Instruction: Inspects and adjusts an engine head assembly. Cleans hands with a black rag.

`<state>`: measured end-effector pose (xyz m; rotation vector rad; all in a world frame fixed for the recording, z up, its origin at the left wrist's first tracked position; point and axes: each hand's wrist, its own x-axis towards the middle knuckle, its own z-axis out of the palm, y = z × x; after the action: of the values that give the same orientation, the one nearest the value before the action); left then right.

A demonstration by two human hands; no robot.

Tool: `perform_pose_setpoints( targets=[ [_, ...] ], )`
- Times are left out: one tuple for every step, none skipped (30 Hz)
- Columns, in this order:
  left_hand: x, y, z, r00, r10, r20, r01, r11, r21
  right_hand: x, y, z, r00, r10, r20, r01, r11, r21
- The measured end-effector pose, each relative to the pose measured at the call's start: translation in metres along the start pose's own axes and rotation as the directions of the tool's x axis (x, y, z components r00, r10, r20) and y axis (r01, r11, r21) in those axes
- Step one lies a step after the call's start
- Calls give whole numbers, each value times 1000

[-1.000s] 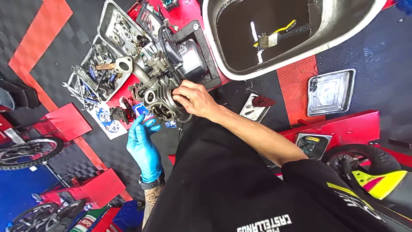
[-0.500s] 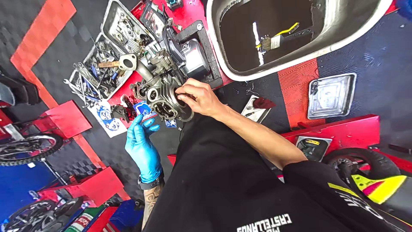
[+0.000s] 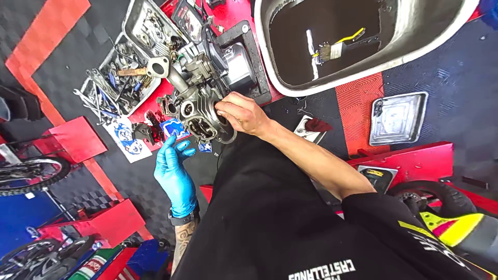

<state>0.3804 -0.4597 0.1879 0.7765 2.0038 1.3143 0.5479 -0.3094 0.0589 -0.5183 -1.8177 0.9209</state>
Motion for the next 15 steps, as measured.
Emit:
perform_pose_setpoints(
  targets=[
    [0, 0, 1, 1000, 3, 4, -3, 1000, -3, 1, -1, 0, 1000, 11, 2, -11, 1000, 3],
    [0, -1, 2, 1000, 3, 10, -3, 1000, -6, 1, -2, 0, 1000, 27, 5, -27, 1000, 4],
    [0, 0, 2, 1000, 3, 19, -3, 1000, -9, 2, -3, 0, 999, 44, 7, -44, 999, -1],
    [0, 0, 4, 1000, 4, 23, -4, 1000, -10, 3, -5, -1, 998, 63, 11, -63, 998, -11],
    [0, 0, 5, 1000, 4, 27, -4, 1000, -8, 4, -8, -1, 996, 84, 20, -83, 996, -24],
    [1, 1, 6, 1000, 2, 28, -2, 1000, -2, 6, -10, -2, 994, 105, 34, -104, 994, -42],
    [0, 1, 7, 1000, -2, 26, 2, 1000, -1, 8, -12, -4, 991, 123, 49, -120, 991, -58],
    [0, 2, 8, 1000, -4, 24, 4, 1000, -4, 9, -14, -5, 989, 136, 58, -132, 989, -68],
    [0, 3, 9, 1000, -3, 23, 3, 1000, -7, 9, -14, -6, 987, 147, 60, -143, 988, -64],
    [0, 4, 10, 1000, 2, 21, -1, 1000, -6, 9, -14, -6, 985, 162, 50, -160, 986, -46],
    [1, 4, 11, 1000, 8, 20, -8, 1000, -5, 8, -14, -6, 982, 184, 30, -184, 983, -18],
    [1, 4, 10, 1000, 13, 22, -13, 1000, -2, 7, -15, -5, 976, 219, 11, -219, 976, 12],
    [0, 4, 10, 1000, 14, 19, -14, 1000, -1, 7, -18, -5, 968, 251, 1, -250, 967, 39],
    [0, 4, 9, 1000, 12, 13, -12, 1000, -2, 7, -19, -3, 964, 265, -6, -264, 962, 61],
    [-1, 4, 8, 1000, 9, 6, -9, 1000, -1, 7, -20, -2, 963, 268, -10, -266, 961, 69]
  ],
)
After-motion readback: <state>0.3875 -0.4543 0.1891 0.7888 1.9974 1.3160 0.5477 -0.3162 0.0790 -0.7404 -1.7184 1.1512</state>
